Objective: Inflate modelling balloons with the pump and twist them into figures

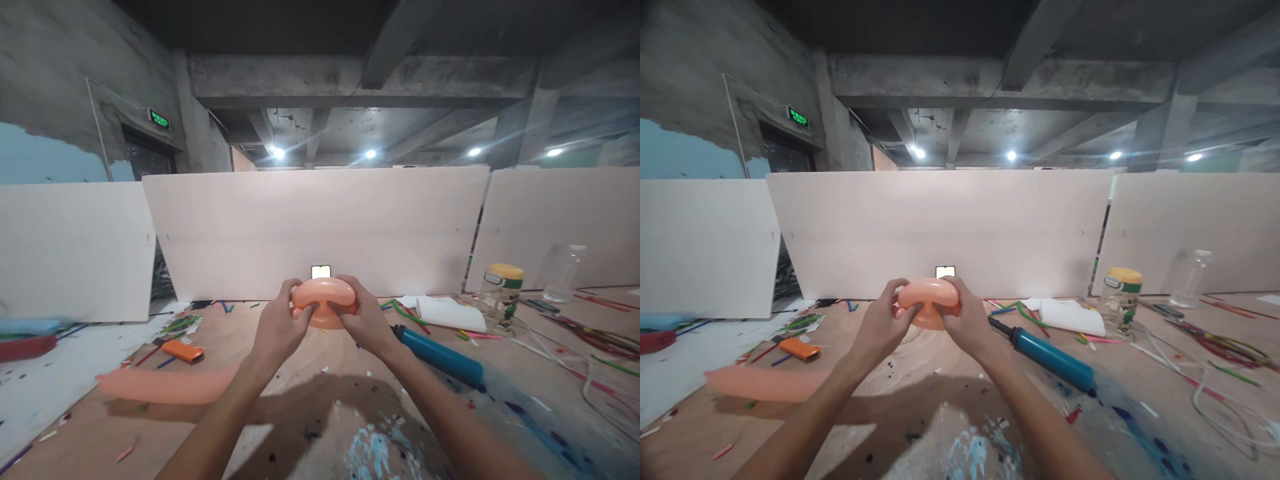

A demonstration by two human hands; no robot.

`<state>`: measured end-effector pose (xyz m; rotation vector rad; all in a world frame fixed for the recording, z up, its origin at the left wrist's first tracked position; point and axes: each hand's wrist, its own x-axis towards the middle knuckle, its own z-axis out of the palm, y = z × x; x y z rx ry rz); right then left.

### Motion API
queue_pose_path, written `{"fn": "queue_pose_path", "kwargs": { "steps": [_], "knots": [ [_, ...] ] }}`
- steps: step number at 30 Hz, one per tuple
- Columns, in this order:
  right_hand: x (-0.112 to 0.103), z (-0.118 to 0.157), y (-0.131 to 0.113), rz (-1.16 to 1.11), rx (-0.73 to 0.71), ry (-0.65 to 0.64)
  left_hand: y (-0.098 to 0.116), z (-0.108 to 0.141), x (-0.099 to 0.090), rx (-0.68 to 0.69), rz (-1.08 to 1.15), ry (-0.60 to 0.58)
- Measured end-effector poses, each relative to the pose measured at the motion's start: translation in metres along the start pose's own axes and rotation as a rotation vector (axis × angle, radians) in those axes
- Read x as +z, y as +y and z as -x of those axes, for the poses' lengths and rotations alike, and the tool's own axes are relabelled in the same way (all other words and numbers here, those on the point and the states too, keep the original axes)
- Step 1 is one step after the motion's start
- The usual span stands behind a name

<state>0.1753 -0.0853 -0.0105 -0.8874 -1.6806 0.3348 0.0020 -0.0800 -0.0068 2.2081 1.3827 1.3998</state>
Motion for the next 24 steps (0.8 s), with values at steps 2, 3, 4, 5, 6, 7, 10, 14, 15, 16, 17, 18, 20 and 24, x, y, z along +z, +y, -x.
{"fn": "queue_pose_path", "kwargs": {
  "steps": [2, 3, 4, 5, 6, 7, 10, 14, 15, 16, 17, 18, 20, 24],
  "knots": [
    [0.003, 0.002, -0.003, 0.012, -0.005, 0.003, 0.0, 0.0, 0.001, -0.015, -0.082, 0.047],
    [0.004, 0.002, -0.005, 0.004, -0.008, -0.018, 0.0, -0.001, 0.0, -0.026, -0.113, 0.065],
    [0.004, 0.003, -0.006, -0.008, -0.006, -0.043, 0.0, -0.001, 0.0, -0.035, -0.131, 0.078],
    [0.004, 0.003, -0.007, -0.014, 0.002, -0.063, -0.001, -0.001, -0.001, -0.038, -0.129, 0.082],
    [0.003, 0.002, -0.007, -0.01, 0.015, -0.064, -0.001, -0.001, -0.002, -0.033, -0.103, 0.073],
    [0.002, 0.002, -0.006, 0.007, 0.026, -0.047, 0.0, -0.001, -0.003, -0.017, -0.053, 0.046],
    [0.001, 0.002, -0.004, 0.095, 0.033, 0.069, 0.001, 0.0, -0.004, 0.054, 0.12, -0.078],
    [0.009, 0.005, 0.0, 0.209, 0.028, 0.169, 0.003, 0.003, 0.0, 0.025, 0.014, -0.057],
    [0.011, 0.007, 0.002, 0.236, 0.016, 0.184, 0.003, 0.003, 0.002, 0.012, -0.034, -0.031],
    [0.014, 0.008, 0.004, 0.253, -0.013, 0.204, 0.003, 0.004, 0.003, 0.006, -0.065, -0.013],
    [0.016, 0.009, 0.006, 0.256, -0.066, 0.23, 0.003, 0.004, 0.004, 0.011, -0.074, -0.004],
    [0.018, 0.01, 0.008, 0.244, -0.144, 0.251, 0.003, 0.004, 0.004, 0.024, -0.063, 0.002],
    [0.021, 0.013, 0.012, 0.199, -0.342, 0.281, 0.0, 0.003, 0.003, 0.069, -0.021, 0.025],
    [0.026, 0.022, 0.013, 0.172, -0.604, 0.237, -0.014, -0.001, -0.004, 0.264, -0.004, 0.191]
  ]
}}
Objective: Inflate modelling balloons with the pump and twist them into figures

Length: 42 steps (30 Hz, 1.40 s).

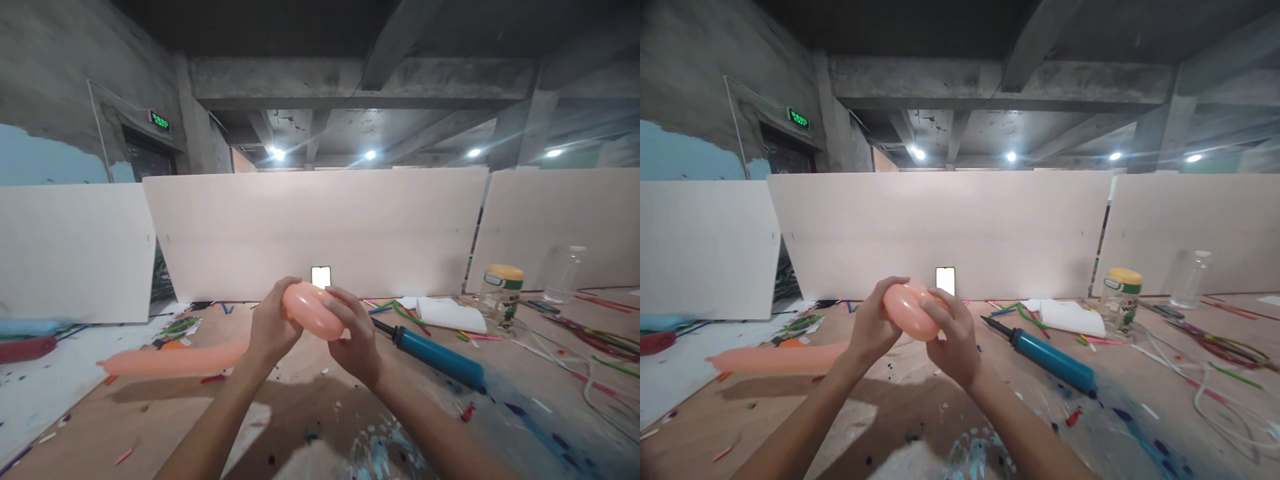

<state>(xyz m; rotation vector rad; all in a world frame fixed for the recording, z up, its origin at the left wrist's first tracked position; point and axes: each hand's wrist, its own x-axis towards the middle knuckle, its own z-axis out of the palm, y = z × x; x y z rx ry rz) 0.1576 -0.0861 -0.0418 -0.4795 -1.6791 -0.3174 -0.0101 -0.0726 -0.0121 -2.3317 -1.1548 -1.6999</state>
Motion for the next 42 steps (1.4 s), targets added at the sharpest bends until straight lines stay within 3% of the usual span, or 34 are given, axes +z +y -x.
{"fn": "queue_pose_path", "kwargs": {
  "steps": [4, 6, 8, 10, 13, 15, 18, 21, 26, 34, 40, 42],
  "knots": [
    [-0.005, -0.006, -0.01, -0.276, 0.085, -0.069, -0.02, -0.001, -0.007, 0.333, 0.021, 0.124],
    [-0.012, -0.017, -0.014, -0.396, 0.253, -0.075, -0.025, -0.001, -0.008, 0.445, -0.008, 0.121],
    [-0.02, -0.03, -0.016, -0.358, 0.444, -0.165, -0.024, 0.0, -0.007, 0.469, -0.046, 0.074],
    [-0.028, -0.041, -0.015, -0.242, 0.57, -0.31, -0.018, 0.001, -0.005, 0.384, -0.066, 0.011],
    [-0.036, -0.048, -0.01, -0.202, 0.602, -0.483, -0.005, 0.002, -0.002, 0.047, -0.069, -0.053],
    [-0.038, -0.047, -0.005, -0.23, 0.627, -0.505, 0.004, 0.002, -0.002, -0.13, -0.115, -0.066],
    [-0.034, -0.041, -0.003, -0.283, 0.731, -0.455, 0.014, -0.001, -0.004, -0.161, -0.276, -0.058],
    [-0.029, -0.038, -0.01, -0.233, 0.722, -0.468, 0.02, -0.001, -0.007, -0.116, -0.364, -0.079],
    [-0.026, -0.041, -0.018, -0.081, 0.713, -0.339, 0.023, -0.003, -0.01, -0.112, -0.16, -0.16],
    [-0.026, -0.045, 0.001, -0.459, 0.989, -0.134, 0.024, -0.008, -0.019, 0.029, 0.037, -0.318],
    [-0.04, -0.047, 0.025, -0.603, 1.104, 0.077, 0.019, -0.011, -0.027, -0.105, -0.111, -0.277],
    [-0.049, -0.047, 0.032, -0.687, 1.125, 0.09, 0.019, -0.01, -0.026, -0.109, -0.1, -0.324]
  ]
}}
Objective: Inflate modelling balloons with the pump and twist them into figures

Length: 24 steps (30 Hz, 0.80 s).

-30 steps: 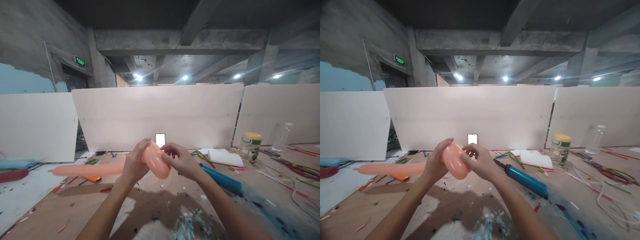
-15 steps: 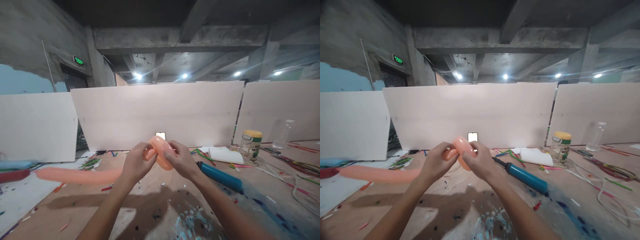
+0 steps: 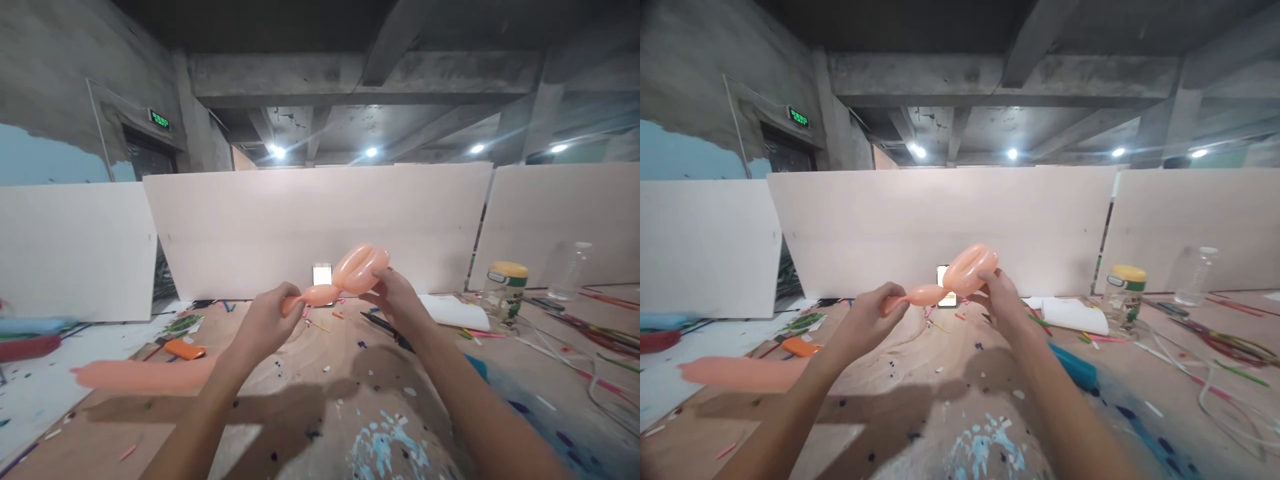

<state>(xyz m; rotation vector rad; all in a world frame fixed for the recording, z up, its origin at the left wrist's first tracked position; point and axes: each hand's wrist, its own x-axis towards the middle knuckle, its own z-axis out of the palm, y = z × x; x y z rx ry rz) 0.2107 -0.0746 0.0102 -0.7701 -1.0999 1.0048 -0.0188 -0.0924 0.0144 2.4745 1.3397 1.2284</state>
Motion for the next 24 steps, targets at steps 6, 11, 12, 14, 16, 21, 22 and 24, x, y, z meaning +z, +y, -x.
{"fn": "queue_pose_path", "kwargs": {
  "steps": [6, 11, 12, 14, 16, 21, 22, 24],
  "knots": [
    [-0.006, -0.003, 0.0, -0.162, -0.145, -0.055, -0.004, 0.002, 0.011, 0.027, -0.064, -0.179],
    [-0.001, -0.015, 0.004, -0.208, -0.236, 0.03, -0.013, -0.009, 0.021, -0.023, -0.166, -0.159],
    [0.001, -0.018, 0.007, -0.221, -0.203, 0.033, -0.013, -0.014, 0.024, -0.016, -0.171, -0.141],
    [0.006, -0.022, 0.015, -0.22, -0.074, -0.074, -0.012, -0.024, 0.032, 0.0, -0.184, -0.124],
    [0.013, -0.025, 0.024, -0.19, 0.065, -0.276, -0.01, -0.033, 0.042, 0.029, -0.184, -0.134],
    [0.031, -0.035, 0.041, -0.277, 0.185, -0.325, -0.013, -0.046, 0.065, 0.024, -0.151, -0.164],
    [0.034, -0.037, 0.043, -0.311, 0.184, -0.283, -0.015, -0.047, 0.068, 0.009, -0.176, -0.167],
    [0.038, -0.041, 0.045, -0.372, 0.19, -0.222, -0.018, -0.047, 0.073, 0.009, -0.22, -0.166]
  ]
}}
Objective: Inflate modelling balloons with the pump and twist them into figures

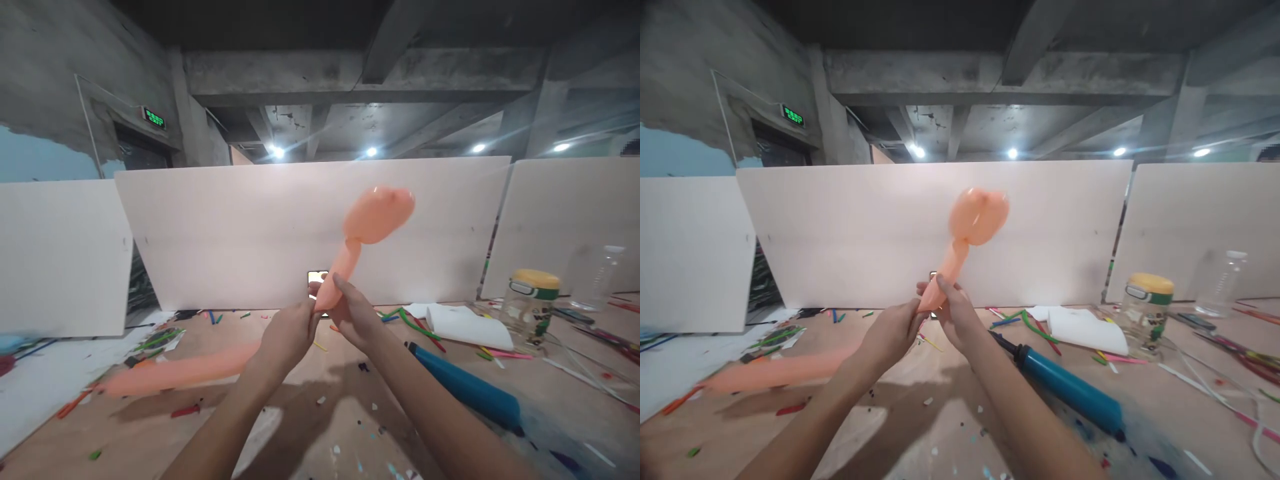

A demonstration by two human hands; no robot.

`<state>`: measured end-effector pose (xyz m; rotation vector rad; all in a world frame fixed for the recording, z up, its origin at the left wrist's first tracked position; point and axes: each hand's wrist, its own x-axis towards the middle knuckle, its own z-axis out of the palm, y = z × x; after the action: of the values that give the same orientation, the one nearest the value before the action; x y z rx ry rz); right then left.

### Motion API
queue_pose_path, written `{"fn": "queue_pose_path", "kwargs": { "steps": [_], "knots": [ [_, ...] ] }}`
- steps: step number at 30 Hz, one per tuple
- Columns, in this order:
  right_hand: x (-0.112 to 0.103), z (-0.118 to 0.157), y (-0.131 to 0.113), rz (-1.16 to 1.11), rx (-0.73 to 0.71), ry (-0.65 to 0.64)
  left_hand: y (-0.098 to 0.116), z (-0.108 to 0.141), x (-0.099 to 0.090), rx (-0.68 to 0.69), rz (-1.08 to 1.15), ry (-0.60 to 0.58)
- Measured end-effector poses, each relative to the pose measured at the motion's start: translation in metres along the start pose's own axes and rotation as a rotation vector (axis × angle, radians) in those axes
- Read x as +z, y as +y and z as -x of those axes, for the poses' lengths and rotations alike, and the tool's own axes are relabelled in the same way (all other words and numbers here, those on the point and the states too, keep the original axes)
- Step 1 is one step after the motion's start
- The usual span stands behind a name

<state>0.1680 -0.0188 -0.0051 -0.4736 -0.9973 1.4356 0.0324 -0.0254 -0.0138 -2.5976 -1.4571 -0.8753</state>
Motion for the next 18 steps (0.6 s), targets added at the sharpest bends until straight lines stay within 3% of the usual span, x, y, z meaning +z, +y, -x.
{"fn": "queue_pose_path", "kwargs": {
  "steps": [7, 13, 18],
  "knots": [
    [-0.005, -0.004, 0.007, -0.17, -0.082, 0.164, -0.004, 0.011, 0.007, -0.033, 0.14, -0.036],
    [-0.016, -0.005, 0.014, -0.31, -0.083, 0.24, -0.006, 0.017, 0.015, 0.035, -0.038, -0.05],
    [-0.027, -0.006, 0.013, -0.04, -0.018, 0.294, -0.009, 0.017, 0.013, 0.098, -0.108, -0.059]
  ]
}}
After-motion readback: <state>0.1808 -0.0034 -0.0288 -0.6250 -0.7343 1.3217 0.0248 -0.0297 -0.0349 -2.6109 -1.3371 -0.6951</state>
